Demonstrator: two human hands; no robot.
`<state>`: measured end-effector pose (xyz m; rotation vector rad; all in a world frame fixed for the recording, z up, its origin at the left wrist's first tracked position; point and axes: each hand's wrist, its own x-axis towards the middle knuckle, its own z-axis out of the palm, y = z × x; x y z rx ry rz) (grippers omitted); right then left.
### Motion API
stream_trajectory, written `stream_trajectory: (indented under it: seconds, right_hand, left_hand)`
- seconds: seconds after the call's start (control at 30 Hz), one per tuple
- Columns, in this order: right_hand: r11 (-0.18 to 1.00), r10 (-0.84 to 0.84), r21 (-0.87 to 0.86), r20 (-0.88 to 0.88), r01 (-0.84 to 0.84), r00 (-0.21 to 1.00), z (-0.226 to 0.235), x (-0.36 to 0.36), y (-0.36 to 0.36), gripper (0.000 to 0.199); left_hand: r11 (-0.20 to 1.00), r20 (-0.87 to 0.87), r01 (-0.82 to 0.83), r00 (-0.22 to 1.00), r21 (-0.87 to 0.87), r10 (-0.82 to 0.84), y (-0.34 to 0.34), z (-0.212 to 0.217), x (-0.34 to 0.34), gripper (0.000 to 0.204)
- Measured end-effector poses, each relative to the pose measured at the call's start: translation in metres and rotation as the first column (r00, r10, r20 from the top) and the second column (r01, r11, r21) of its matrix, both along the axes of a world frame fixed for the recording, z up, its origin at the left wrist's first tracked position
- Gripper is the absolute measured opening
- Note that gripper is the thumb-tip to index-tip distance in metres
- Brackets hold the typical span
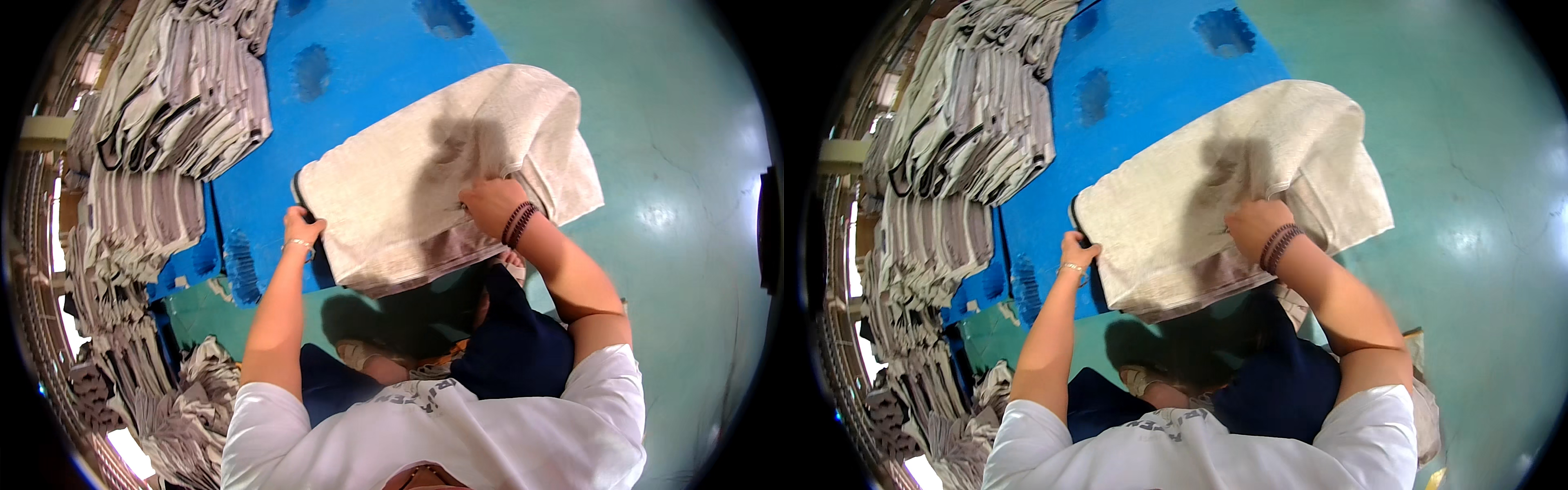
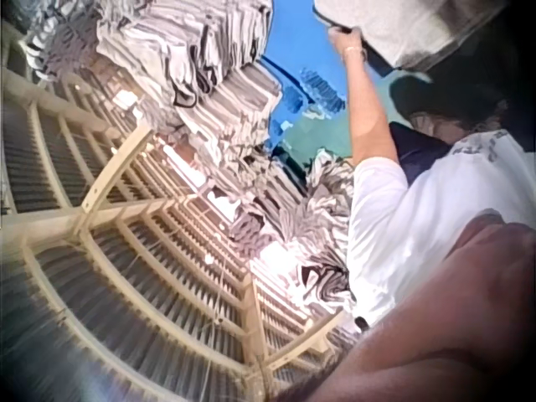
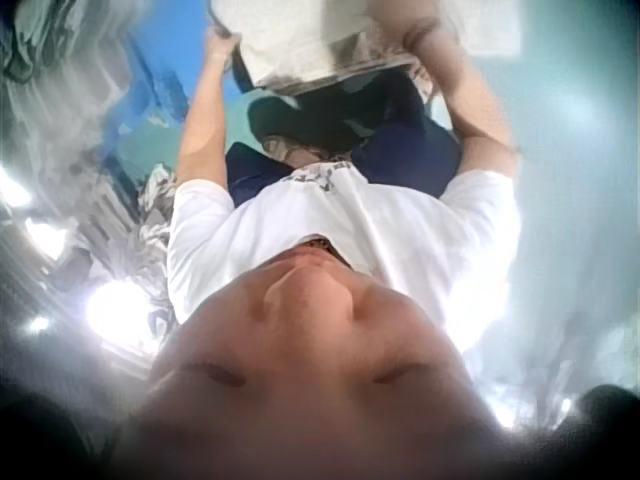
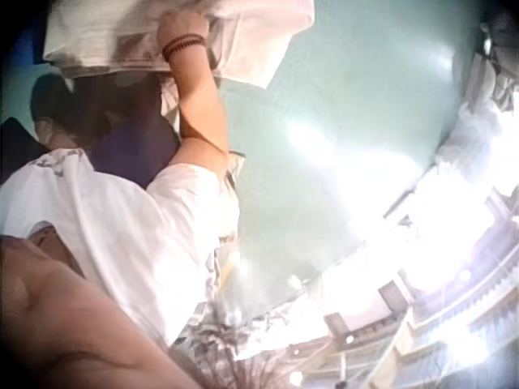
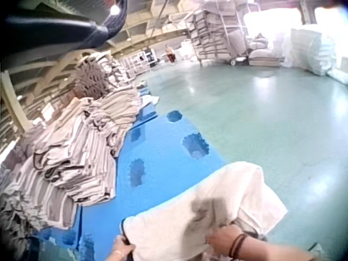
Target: The person folds large fabric covers by hand, stacking them on a blue plastic pallet and then tying a bundle together with a cord.
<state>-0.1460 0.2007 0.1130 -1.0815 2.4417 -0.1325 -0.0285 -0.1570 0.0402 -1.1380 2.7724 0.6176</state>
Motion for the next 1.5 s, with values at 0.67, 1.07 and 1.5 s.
stream_trajectory:
  seconds: [0.67, 1.07, 1.5]
  right_hand:
    - [0.608, -0.773, -0.549, -0.243, 0.574, 0.586, -0.063, -0.004, 0.089, 0.051]
    - [0.825, -0.553, -0.307, -0.265, 0.474, 0.790, -0.076, -0.040, 0.025, 0.034]
    - [-0.432, -0.755, -0.581, 0.652, 0.690, 0.076, -0.125, 0.016, 0.142, 0.007]
  left_hand:
    - [0.153, -0.018, -0.054, 0.902, 0.987, 0.432, 0.026, 0.053, 0.018, 0.047]
    - [0.511, 0.145, 0.679, 0.664, -0.526, -0.733, 0.061, 0.026, 0.010, 0.062]
    - [0.740, -0.292, 0.658, 0.687, -0.139, -0.665, 0.109, -0.009, 0.009, 0.040]
